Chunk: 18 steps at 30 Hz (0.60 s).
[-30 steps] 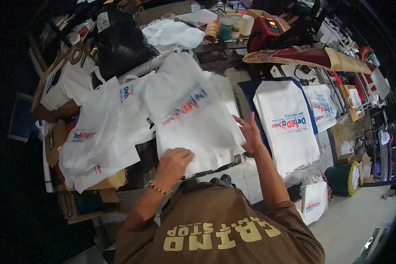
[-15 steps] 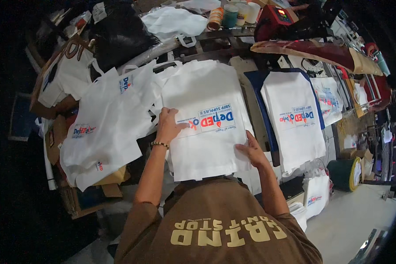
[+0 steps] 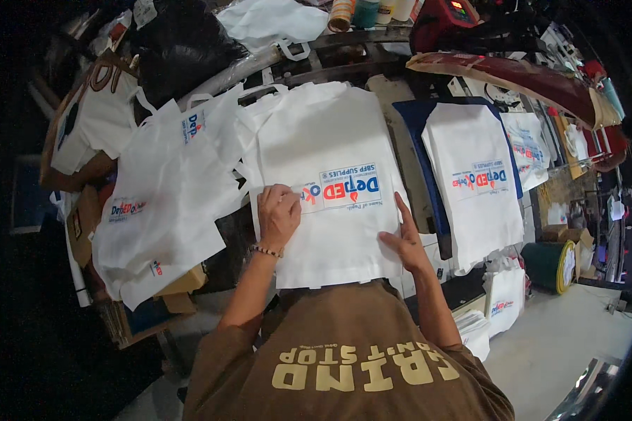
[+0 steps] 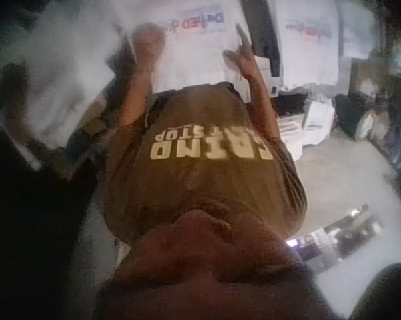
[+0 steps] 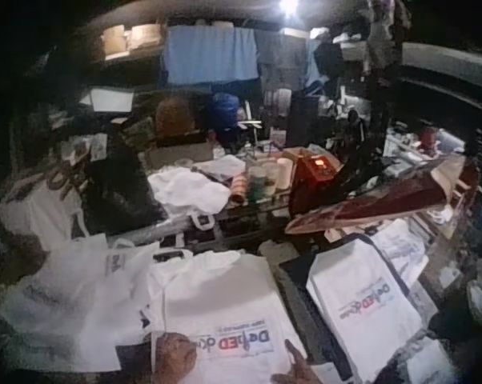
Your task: The person stacks white tote bags by hand. They pick up individual bags from a pile, place them on top of a stack, and use their hands to smooth the fabric of each bag.
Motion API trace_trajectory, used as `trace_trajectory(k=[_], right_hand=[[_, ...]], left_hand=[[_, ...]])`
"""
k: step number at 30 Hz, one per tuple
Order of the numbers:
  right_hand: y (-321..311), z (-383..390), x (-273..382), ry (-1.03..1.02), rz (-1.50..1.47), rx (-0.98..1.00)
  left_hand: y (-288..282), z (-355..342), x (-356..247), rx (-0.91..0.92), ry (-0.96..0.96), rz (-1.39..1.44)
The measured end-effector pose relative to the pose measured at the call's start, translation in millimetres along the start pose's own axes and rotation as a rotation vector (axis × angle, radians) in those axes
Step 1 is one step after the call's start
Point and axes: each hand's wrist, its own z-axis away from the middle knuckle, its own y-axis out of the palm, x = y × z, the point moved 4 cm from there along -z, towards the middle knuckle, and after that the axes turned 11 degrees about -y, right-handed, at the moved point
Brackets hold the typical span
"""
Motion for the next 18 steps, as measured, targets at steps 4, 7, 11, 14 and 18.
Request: trace_trajectory(k=[4, 7, 11, 14, 18], right_hand=[[4.2, -1.5, 3.9, 0.026, -0.014, 0.015], [7.9, -2.8, 14.5, 0.089, -0.083, 0.004], [2.4, -3.1, 6.9, 0.081, -0.048, 0.001], [1.5, -4.1, 2.6, 0.081, -0.013, -0.007], [-3.7, -4.3, -2.1, 0.063, 0.008, 0.007]], left_hand=[[0.4, 15.1, -12.6, 0.023, 0.133, 0.057], [5.2, 20.7, -18.4, 0.065, 0.125, 0.106], [7.2, 25.1, -24.9, 0.103, 0.149, 0.164], [11.2, 28.7, -23.8, 0.154, 0.177, 0.207], [10.9, 28.6, -34.3, 0.232, 0.165, 0.278]])
